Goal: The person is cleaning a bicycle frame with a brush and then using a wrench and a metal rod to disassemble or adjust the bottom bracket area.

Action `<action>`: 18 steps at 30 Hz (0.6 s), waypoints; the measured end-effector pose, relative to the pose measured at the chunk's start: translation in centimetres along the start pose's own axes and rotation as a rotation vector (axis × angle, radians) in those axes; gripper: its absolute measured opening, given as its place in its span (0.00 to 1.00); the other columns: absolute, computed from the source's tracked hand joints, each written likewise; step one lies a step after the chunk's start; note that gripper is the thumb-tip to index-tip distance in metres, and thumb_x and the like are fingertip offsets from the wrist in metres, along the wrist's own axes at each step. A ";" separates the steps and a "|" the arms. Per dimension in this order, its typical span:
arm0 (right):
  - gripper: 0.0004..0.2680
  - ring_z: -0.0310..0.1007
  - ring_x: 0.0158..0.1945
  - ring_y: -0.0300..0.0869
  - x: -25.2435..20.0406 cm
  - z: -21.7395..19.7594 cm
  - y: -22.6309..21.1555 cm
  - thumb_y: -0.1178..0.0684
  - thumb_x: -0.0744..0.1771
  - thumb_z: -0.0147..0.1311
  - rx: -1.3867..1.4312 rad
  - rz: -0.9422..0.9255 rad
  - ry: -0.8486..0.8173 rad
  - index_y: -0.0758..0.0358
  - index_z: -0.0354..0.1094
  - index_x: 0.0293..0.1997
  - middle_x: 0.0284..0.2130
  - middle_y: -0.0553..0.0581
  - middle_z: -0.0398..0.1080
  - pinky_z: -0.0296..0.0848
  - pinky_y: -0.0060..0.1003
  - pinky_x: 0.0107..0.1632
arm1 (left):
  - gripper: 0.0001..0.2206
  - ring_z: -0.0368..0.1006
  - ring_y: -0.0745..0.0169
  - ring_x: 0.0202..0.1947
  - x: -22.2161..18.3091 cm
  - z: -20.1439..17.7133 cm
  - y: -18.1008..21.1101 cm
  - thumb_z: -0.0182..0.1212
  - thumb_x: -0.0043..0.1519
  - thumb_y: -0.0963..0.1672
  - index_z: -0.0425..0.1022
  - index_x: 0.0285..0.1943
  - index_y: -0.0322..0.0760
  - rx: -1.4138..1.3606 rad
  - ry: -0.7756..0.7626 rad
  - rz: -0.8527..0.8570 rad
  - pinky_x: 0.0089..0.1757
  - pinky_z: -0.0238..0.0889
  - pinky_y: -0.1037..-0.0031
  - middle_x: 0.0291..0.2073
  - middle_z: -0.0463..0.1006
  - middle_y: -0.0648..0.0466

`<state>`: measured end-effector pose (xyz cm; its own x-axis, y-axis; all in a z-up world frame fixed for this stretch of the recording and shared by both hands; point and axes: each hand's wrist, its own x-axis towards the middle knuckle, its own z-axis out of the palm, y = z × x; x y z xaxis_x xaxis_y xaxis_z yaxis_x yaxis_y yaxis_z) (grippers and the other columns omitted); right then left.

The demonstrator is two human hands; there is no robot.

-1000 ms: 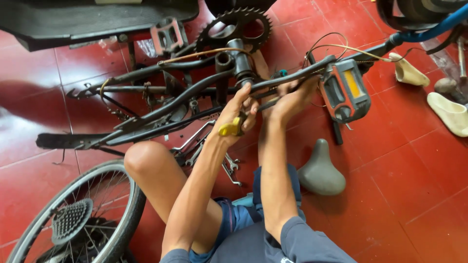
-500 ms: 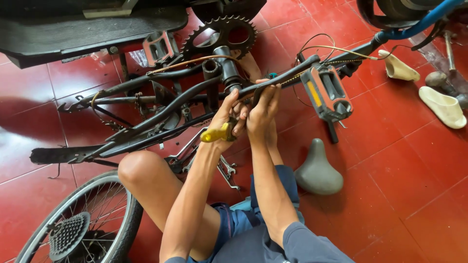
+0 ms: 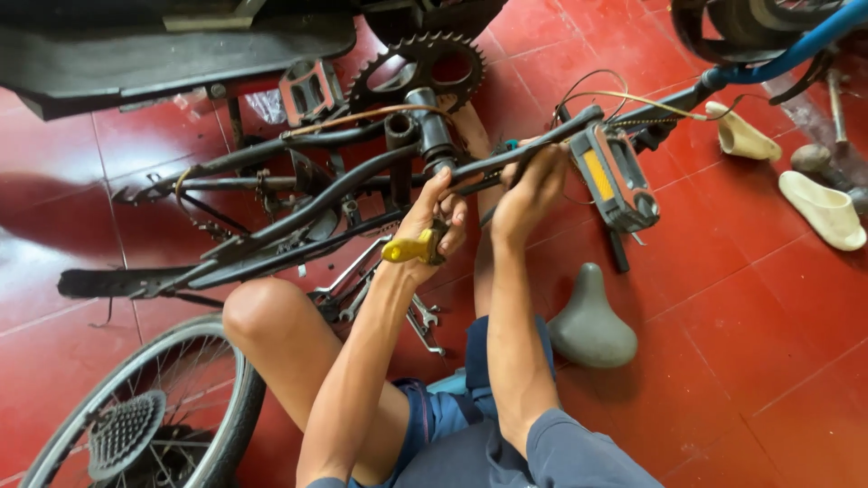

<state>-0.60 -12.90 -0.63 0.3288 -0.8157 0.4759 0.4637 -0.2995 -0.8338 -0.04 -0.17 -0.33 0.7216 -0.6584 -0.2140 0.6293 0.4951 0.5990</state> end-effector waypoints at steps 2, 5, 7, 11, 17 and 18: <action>0.17 0.56 0.15 0.30 -1.6 0.5 1.0 0.43 0.74 0.33 -0.011 0.001 -0.051 0.59 0.67 0.37 0.15 0.48 0.58 0.54 0.22 0.22 | 0.17 0.53 0.66 0.04 -0.4 0.3 0.3 0.58 0.67 0.54 0.69 0.35 0.41 -0.004 0.004 -0.002 0.13 0.50 0.78 0.19 0.69 0.54; 0.17 0.60 0.20 0.34 -2.7 0.3 1.4 0.44 0.75 0.30 -0.042 -0.002 -0.132 0.62 0.67 0.40 0.20 0.52 0.62 0.60 0.25 0.27 | 0.18 0.54 0.65 0.04 1.0 -1.3 -1.1 0.59 0.67 0.55 0.68 0.35 0.41 0.012 0.011 -0.005 0.13 0.50 0.78 0.19 0.69 0.54; 0.16 0.62 0.24 0.37 -3.2 -0.2 1.4 0.45 0.75 0.30 -0.071 0.009 -0.174 0.64 0.67 0.44 0.24 0.56 0.64 0.64 0.29 0.32 | 0.19 0.54 0.65 0.04 1.5 -2.0 -1.7 0.59 0.66 0.56 0.68 0.35 0.41 0.021 0.031 -0.011 0.13 0.49 0.78 0.19 0.70 0.54; 0.16 0.65 0.29 0.39 -3.0 0.7 1.1 0.48 0.75 0.31 -0.120 -0.022 -0.155 0.65 0.68 0.47 0.28 0.58 0.65 0.69 0.31 0.35 | 0.18 0.55 0.65 0.04 -0.2 0.1 0.1 0.59 0.66 0.55 0.67 0.37 0.42 0.020 0.010 -0.006 0.13 0.49 0.78 0.19 0.69 0.55; 0.17 0.58 0.22 0.32 -0.3 1.2 0.3 0.42 0.74 0.34 -0.011 -0.065 0.044 0.60 0.71 0.40 0.21 0.49 0.60 0.60 0.21 0.24 | 0.17 0.53 0.65 0.04 -0.3 0.3 0.1 0.58 0.67 0.54 0.67 0.37 0.41 -0.020 -0.002 -0.006 0.14 0.49 0.78 0.18 0.68 0.54; 0.18 0.56 0.25 0.31 0.1 1.1 0.0 0.41 0.74 0.34 0.020 -0.011 0.082 0.60 0.71 0.41 0.25 0.49 0.59 0.59 0.21 0.23 | 0.16 0.53 0.65 0.04 0.0 -0.1 -0.3 0.58 0.67 0.54 0.67 0.37 0.41 -0.029 0.003 -0.009 0.13 0.48 0.78 0.18 0.67 0.54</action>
<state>0.37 -12.45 -0.25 0.2557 -0.8503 0.4600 0.4837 -0.2994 -0.8224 -0.20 -0.20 -0.57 0.7168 -0.6613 -0.2211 0.6436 0.5056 0.5746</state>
